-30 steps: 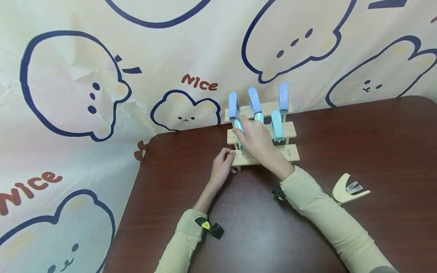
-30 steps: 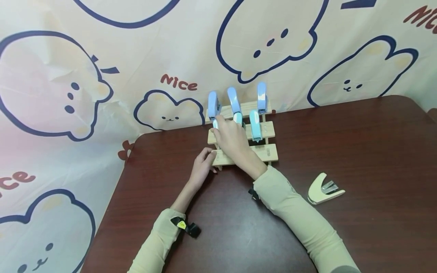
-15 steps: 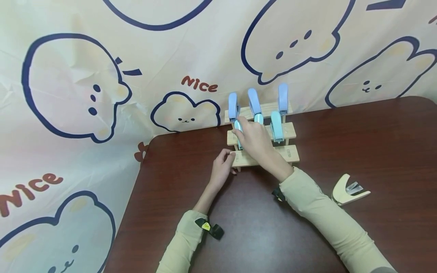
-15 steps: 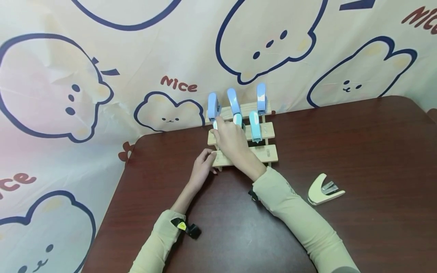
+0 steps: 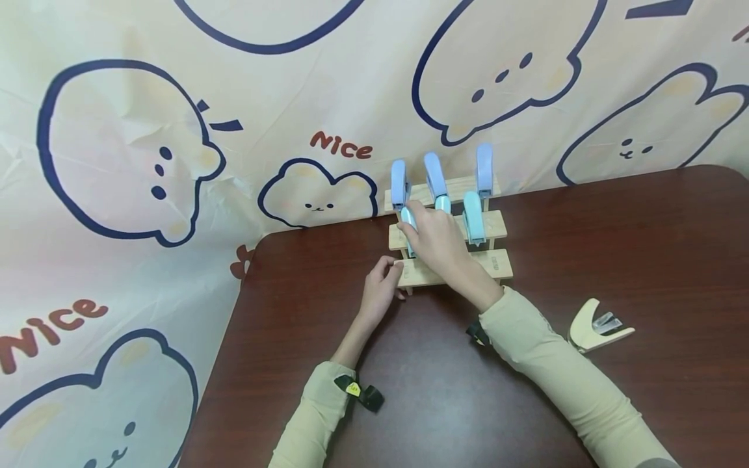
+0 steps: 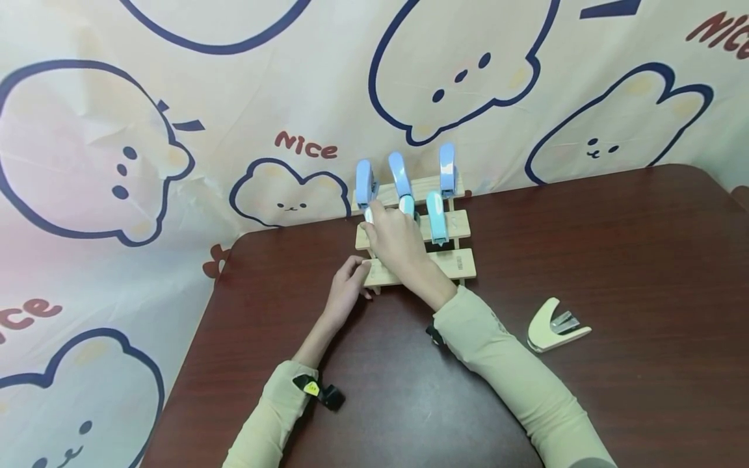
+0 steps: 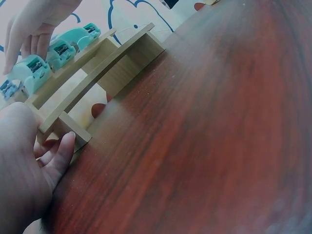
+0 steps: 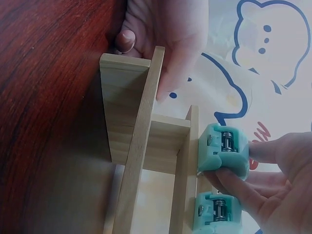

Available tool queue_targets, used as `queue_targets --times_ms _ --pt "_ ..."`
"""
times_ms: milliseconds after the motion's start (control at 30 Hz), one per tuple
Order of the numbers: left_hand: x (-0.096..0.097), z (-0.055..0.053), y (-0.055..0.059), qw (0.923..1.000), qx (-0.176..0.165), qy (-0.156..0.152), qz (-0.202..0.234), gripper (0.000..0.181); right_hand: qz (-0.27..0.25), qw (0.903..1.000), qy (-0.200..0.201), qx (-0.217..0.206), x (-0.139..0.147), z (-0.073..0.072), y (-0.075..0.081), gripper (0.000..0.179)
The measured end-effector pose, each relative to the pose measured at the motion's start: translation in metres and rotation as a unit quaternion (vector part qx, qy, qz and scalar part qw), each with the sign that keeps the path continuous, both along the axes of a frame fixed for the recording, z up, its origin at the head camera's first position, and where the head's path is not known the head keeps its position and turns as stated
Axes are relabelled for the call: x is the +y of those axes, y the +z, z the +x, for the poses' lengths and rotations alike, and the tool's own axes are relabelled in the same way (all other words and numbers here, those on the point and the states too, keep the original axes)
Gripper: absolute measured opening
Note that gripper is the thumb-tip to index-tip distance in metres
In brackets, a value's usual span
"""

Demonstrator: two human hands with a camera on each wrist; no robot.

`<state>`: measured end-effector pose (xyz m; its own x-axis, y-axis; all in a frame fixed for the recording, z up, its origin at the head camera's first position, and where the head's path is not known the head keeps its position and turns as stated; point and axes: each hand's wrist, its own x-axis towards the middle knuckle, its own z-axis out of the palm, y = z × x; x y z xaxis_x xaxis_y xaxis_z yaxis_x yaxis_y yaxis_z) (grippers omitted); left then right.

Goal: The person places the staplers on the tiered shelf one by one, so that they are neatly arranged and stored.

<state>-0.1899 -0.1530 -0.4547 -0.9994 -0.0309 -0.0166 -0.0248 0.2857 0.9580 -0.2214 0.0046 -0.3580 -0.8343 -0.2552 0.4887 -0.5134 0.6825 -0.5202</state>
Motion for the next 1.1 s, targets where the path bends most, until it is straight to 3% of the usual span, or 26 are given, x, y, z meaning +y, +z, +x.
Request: queue_targets --times_ms 433,733,767,967,1000,1100 --pt "-0.0037 0.0033 -0.0013 0.9998 0.015 -0.010 0.005 0.029 0.006 0.9999 0.002 -0.016 -0.0022 -0.0011 0.0009 0.039" --pt "-0.0045 0.0052 -0.0003 1.0000 0.003 -0.004 -0.002 0.030 0.000 0.9999 0.009 -0.004 -0.0033 -0.0002 0.0005 0.040" --pt "-0.0028 0.0074 0.0048 1.0000 0.002 -0.004 -0.001 0.029 -0.003 1.0000 0.009 -0.002 -0.0030 -0.0001 0.0005 0.040" --pt "-0.0004 0.0049 0.0051 1.0000 0.002 -0.006 0.005 0.028 -0.009 1.0000 0.003 0.000 -0.0007 -0.0002 0.0012 0.038" --pt "-0.0017 0.0024 0.0001 1.0000 0.004 -0.007 0.005 0.029 -0.009 1.0000 0.003 -0.001 -0.0005 -0.0002 0.0011 0.038" --pt "-0.0011 0.0018 -0.0004 1.0000 -0.001 -0.008 0.003 0.029 -0.007 1.0000 0.001 -0.006 -0.0002 0.0001 0.0007 0.039"
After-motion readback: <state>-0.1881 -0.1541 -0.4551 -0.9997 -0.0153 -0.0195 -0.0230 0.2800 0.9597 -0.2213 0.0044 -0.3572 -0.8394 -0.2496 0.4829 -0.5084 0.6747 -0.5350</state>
